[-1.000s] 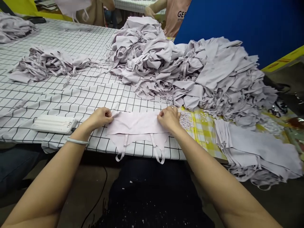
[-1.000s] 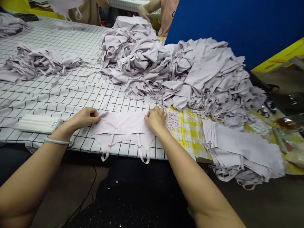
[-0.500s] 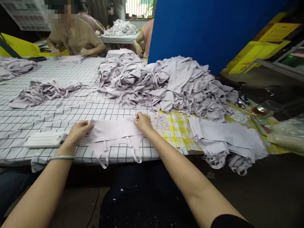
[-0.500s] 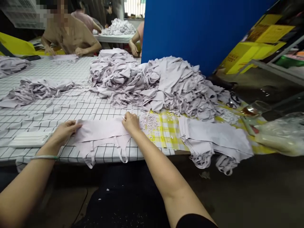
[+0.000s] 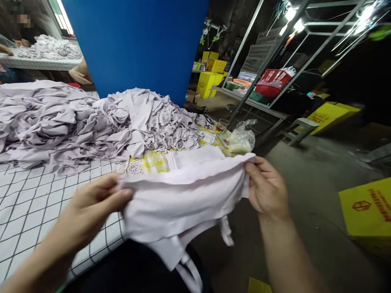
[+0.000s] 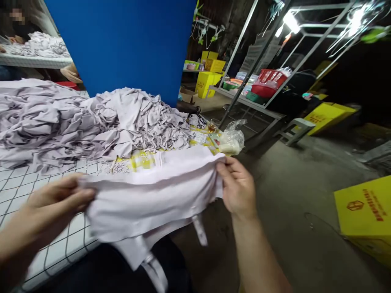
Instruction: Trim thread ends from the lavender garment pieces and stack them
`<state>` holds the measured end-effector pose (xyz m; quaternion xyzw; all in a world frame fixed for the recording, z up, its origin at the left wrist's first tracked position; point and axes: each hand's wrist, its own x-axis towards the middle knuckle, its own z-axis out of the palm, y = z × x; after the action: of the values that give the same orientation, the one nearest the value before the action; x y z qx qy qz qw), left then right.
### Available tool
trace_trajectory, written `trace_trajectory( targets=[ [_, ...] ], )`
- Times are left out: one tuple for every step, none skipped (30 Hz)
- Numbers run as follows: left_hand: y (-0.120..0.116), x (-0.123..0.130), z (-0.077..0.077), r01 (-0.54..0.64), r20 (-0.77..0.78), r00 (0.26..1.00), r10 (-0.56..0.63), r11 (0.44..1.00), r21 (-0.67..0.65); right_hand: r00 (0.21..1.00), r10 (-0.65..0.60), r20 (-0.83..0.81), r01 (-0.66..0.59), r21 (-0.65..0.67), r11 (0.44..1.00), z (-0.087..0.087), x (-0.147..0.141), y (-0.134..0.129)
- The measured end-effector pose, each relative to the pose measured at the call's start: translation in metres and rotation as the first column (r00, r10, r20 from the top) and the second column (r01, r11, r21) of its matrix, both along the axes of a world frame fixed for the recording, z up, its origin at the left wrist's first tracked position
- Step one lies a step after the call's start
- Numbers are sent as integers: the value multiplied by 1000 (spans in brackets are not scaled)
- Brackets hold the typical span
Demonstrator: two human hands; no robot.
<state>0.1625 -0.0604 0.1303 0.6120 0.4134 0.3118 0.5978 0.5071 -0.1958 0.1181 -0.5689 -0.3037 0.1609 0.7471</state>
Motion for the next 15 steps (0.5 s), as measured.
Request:
trace_trajectory(
  targets=[
    [4, 33, -7, 83, 65, 995, -80, 996, -41, 998, -58, 34, 58, -5, 998, -5, 23, -4],
    [10, 64, -14, 181, 145, 975, -168, 980, -83, 994, -95, 55, 96, -16, 995, -11, 45, -3],
    [18, 94, -22, 213, 183, 964, -191, 971, -111, 991, -112, 66, 115, -36, 993, -18, 65, 1],
    [28, 120, -31, 224, 204, 959, -195, 966, -130, 990, -114, 84, 119, -64, 991, -25, 84, 9],
    [39, 143, -41, 216, 200, 962, -186, 967, -136, 987, -104, 125, 118, -111, 987, -33, 101, 21],
    [52, 163, -51, 191, 168, 971, -168, 973, -131, 979, -88, 184, 120, -175, 977, -41, 117, 36],
    [65, 179, -61, 154, 110, 984, -142, 981, -115, 967, -66, 247, 128, -246, 961, -51, 131, 52],
    [78, 192, -71, 114, 37, 993, -111, 989, -92, 951, -43, 307, 144, -315, 938, -61, 144, 70],
    [89, 202, -80, 82, -26, 996, -84, 994, -70, 937, -18, 350, 157, -373, 914, -71, 154, 86],
    [100, 208, -88, 56, -83, 995, -60, 997, -48, 925, 7, 380, 166, -421, 892, -82, 163, 101],
    [108, 212, -95, 41, -126, 991, -44, 999, -29, 917, 31, 397, 169, -459, 872, -91, 169, 114],
    [115, 214, -100, 32, -157, 987, -34, 999, -10, 911, 54, 410, 169, -488, 856, -100, 173, 123],
    [119, 214, -104, 26, -188, 982, -22, 1000, 18, 900, 76, 430, 175, -515, 839, -107, 176, 128],
    [121, 214, -105, 19, -216, 976, -7, 998, 52, 886, 94, 454, 188, -538, 822, -111, 176, 131],
    [121, 214, -105, 6, -234, 972, 14, 997, 83, 872, 107, 479, 204, -553, 808, -113, 176, 131]
  ],
)
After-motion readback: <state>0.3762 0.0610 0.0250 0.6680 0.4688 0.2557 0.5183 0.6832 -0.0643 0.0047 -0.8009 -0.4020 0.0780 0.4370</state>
